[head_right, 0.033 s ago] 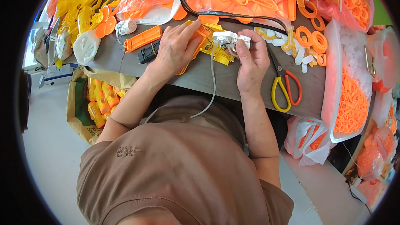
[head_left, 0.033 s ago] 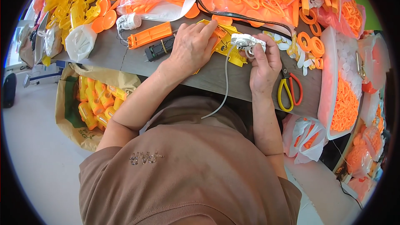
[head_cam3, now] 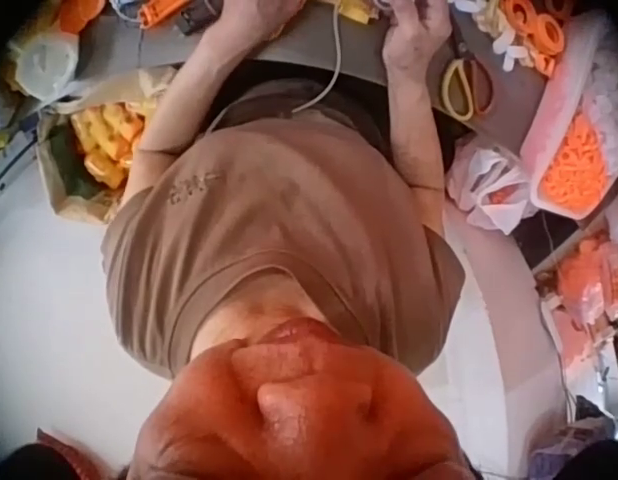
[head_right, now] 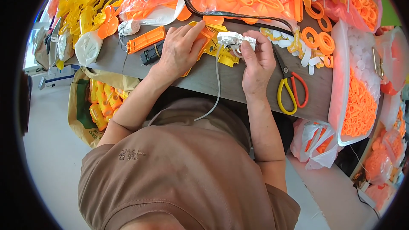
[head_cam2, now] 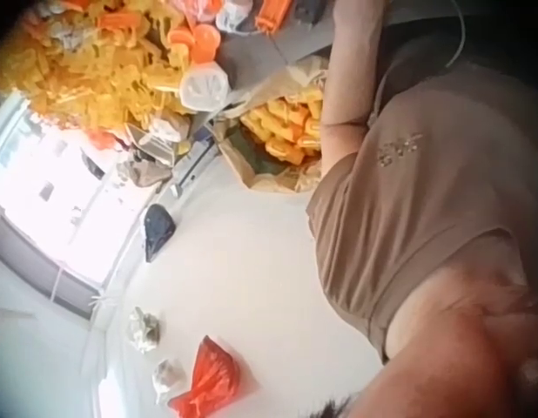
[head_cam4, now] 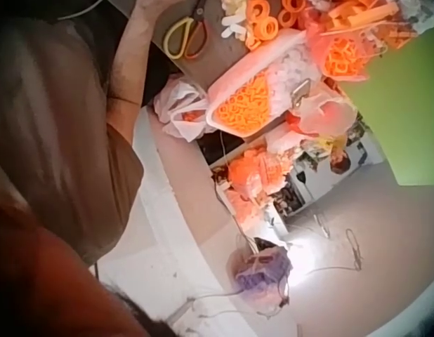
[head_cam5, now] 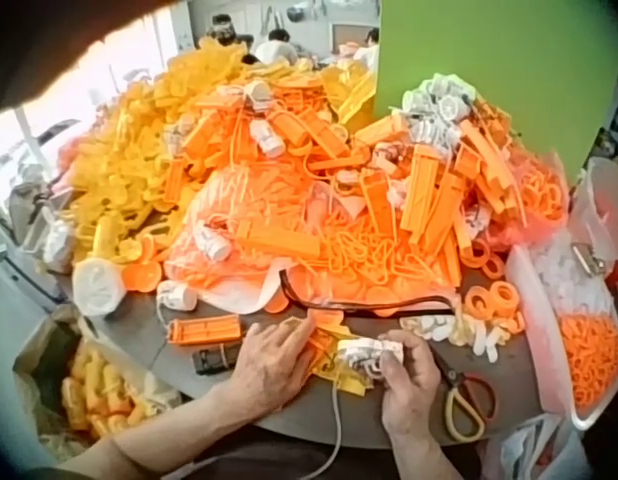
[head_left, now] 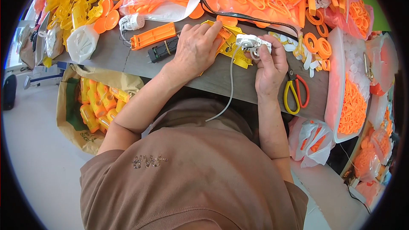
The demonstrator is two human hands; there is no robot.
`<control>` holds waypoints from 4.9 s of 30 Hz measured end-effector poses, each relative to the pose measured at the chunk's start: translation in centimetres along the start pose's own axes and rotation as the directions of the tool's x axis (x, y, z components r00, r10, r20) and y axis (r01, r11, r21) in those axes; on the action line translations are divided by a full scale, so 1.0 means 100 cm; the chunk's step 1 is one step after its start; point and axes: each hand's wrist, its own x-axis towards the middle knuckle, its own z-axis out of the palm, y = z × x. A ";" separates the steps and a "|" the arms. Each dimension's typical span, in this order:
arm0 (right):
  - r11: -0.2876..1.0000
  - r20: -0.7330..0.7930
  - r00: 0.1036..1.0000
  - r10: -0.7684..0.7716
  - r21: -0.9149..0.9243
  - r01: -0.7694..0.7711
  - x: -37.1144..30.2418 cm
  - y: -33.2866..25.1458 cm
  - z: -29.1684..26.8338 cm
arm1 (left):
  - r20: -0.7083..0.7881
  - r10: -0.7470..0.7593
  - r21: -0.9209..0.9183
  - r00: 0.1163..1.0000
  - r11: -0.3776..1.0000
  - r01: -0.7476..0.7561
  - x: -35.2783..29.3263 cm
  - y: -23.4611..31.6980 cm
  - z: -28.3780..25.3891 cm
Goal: Assemble a yellow and orange plastic toy gun by joining components and testing the trigger mechanism.
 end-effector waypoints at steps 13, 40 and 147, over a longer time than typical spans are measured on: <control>0.969 0.097 0.966 0.241 -0.072 -0.234 0.017 -0.031 0.012 | -0.116 0.009 -0.352 0.993 0.935 -0.050 0.007 0.021 -0.009; 0.939 0.132 0.955 0.266 -0.260 -0.226 0.020 -0.038 0.038 | -0.248 0.196 -0.228 0.949 0.940 -0.253 0.011 0.010 -0.009; 0.915 0.034 0.991 -0.128 -0.381 0.131 0.002 -0.015 0.059 | -0.070 -0.057 -0.381 0.996 0.924 0.026 0.007 0.029 -0.012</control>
